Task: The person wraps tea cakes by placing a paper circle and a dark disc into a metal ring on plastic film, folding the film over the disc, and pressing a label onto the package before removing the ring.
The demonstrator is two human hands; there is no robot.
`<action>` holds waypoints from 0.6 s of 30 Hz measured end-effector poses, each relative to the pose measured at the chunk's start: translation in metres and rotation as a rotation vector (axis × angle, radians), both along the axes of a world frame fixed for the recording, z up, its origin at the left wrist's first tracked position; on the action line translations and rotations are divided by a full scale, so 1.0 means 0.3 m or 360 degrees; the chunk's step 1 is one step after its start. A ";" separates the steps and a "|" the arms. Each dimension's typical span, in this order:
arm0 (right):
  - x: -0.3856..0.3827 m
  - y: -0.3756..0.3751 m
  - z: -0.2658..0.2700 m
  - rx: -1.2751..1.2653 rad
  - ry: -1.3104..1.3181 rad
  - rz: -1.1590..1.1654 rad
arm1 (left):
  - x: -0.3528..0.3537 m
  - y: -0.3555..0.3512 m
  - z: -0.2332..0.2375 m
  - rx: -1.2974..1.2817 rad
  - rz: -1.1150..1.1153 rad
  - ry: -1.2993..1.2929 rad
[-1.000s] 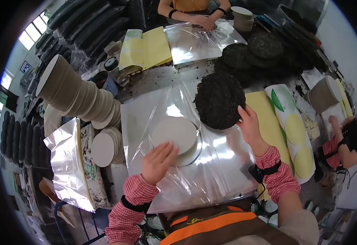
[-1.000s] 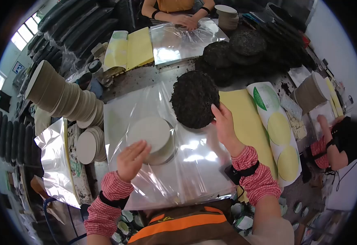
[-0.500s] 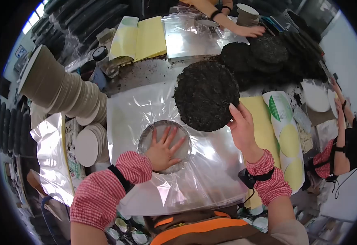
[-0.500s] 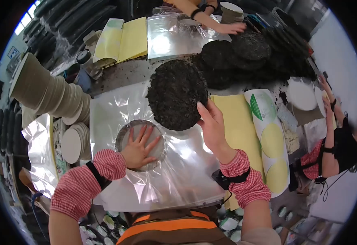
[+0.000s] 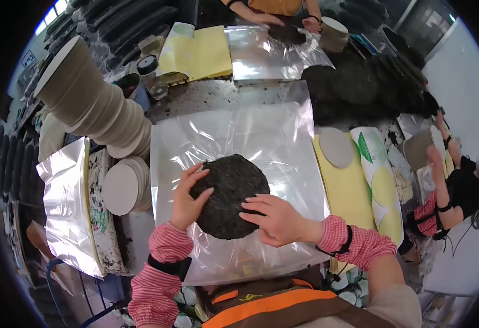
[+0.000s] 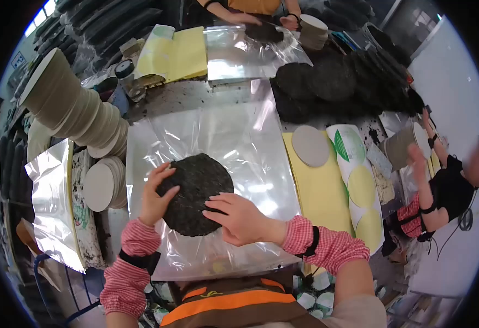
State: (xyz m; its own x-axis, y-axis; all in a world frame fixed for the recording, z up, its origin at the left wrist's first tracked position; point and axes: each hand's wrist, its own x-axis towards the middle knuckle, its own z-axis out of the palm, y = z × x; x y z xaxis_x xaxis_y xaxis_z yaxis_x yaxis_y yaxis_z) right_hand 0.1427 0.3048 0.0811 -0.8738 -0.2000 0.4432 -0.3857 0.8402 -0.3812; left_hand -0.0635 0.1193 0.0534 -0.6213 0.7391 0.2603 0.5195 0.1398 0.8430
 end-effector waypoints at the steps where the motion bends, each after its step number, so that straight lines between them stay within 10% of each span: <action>1: -0.032 0.011 0.030 -0.0165 -0.0146 -0.0022 | 0.007 0.012 -0.005 0.0066 0.0059 -0.0087; 9: -0.311 -0.014 -0.076 0.0773 -0.0500 -0.0491 | -0.025 0.087 -0.035 0.0042 0.0172 -0.0002; 12: -0.234 0.070 -0.046 -0.0339 -0.0072 -0.0238 | -0.027 0.078 -0.027 0.0088 0.0217 -0.0044; 18: -0.246 0.078 -0.074 -0.0079 -0.0290 -0.0128 | -0.002 0.172 -0.016 -0.0607 0.0410 0.0685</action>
